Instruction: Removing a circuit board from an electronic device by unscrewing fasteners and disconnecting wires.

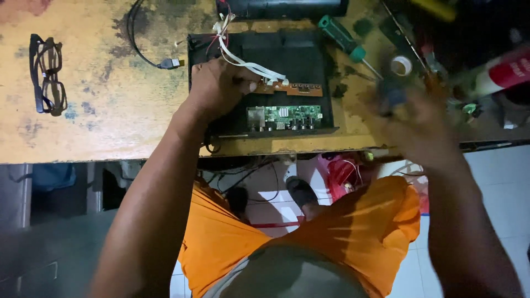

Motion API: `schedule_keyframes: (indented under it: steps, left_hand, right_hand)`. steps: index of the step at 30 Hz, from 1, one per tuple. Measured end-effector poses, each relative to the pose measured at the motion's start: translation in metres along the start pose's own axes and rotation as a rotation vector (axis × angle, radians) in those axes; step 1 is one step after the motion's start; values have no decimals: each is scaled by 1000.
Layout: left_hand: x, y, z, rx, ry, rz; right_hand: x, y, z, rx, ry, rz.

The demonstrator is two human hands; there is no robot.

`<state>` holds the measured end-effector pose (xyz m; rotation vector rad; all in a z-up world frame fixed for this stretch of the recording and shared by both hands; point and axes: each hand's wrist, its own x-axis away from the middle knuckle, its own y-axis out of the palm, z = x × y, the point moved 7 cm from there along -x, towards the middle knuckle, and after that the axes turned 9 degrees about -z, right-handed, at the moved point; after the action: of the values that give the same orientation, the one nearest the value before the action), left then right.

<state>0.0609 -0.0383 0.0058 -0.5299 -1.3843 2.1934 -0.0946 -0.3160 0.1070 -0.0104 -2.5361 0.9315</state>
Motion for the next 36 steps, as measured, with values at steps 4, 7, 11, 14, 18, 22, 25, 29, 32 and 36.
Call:
schedule_keyframes:
  steps: [4,7,11,14,18,22,25,29,32,36]
  left_hand:
    - [-1,-3,-1,84,-66,-29]
    - [1,-4,0,63,-30,13]
    - [1,-6,2,64,-47,-35]
    - [0,-4,-1,87,-43,-15]
    - [2,-4,2,89,1,25]
    - [0,-2,-1,37,-9,24]
    - [1,-3,-2,90,-22,4]
    - [0,-2,1,25,-13,-7]
    - [1,-2,2,21,-9,-4]
    - [6,-7,9,31,83,19]
  right_hand:
    - [-64,25,34,733,-354,-150]
    - [-76,40,24,904,-523,-91]
    - [-89,42,18,980,-519,-34]
    - [-93,44,14,1047,-532,-52]
    - [-91,47,0,1124,-545,-56]
    - [-109,50,9,1269,-574,-14]
    - [-109,53,9,1281,-628,-1]
    - [-114,53,16,1246,-666,38]
    - [-110,54,8,1201,-661,30]
    - [-104,54,-1,1314,-521,-22]
